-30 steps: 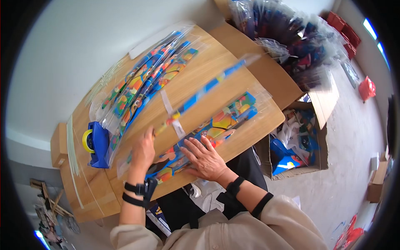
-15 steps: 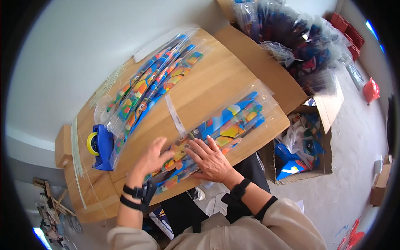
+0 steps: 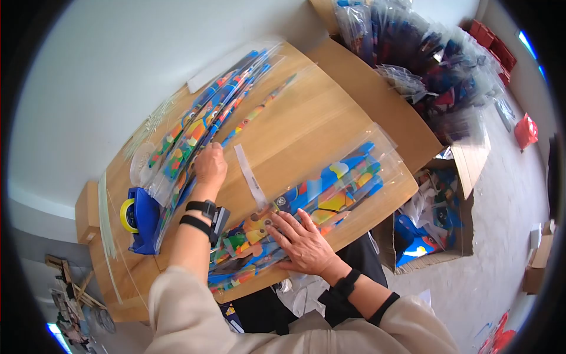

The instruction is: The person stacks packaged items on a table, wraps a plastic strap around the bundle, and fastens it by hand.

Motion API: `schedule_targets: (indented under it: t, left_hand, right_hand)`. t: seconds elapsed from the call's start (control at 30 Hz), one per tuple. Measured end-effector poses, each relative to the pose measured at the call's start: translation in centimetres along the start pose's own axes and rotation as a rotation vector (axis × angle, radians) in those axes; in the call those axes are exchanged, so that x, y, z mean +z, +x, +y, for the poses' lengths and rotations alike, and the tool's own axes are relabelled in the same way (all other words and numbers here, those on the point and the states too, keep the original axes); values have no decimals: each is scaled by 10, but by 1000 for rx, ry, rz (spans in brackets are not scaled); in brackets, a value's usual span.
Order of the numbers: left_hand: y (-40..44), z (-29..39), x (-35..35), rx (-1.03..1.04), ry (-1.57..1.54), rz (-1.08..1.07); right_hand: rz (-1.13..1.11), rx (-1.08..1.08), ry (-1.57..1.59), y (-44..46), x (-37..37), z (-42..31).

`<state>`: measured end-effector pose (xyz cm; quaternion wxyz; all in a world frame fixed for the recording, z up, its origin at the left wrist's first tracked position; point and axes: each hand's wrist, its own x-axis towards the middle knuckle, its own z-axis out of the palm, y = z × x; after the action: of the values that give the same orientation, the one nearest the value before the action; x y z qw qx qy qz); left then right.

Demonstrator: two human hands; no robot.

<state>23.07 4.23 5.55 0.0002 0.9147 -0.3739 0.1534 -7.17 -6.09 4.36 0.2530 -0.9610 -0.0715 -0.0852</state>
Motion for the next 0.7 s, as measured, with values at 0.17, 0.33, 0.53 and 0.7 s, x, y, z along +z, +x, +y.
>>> schedule_targets:
  t: [0.17, 0.33, 0.53, 0.7]
  left_hand:
    - [-49, 37, -52, 153, -106, 0]
    - [-116, 76, -66, 190, -262, -187]
    - [-146, 86, -58, 289, -145, -175]
    - [-121, 73, -88, 362, -195, -371]
  right_hand:
    - [42, -39, -31, -3, 3, 2]
    - [80, -56, -42, -5, 5, 1]
    - [126, -47, 118, -9, 5, 2]
    - [138, -37, 41, 6, -10, -2]
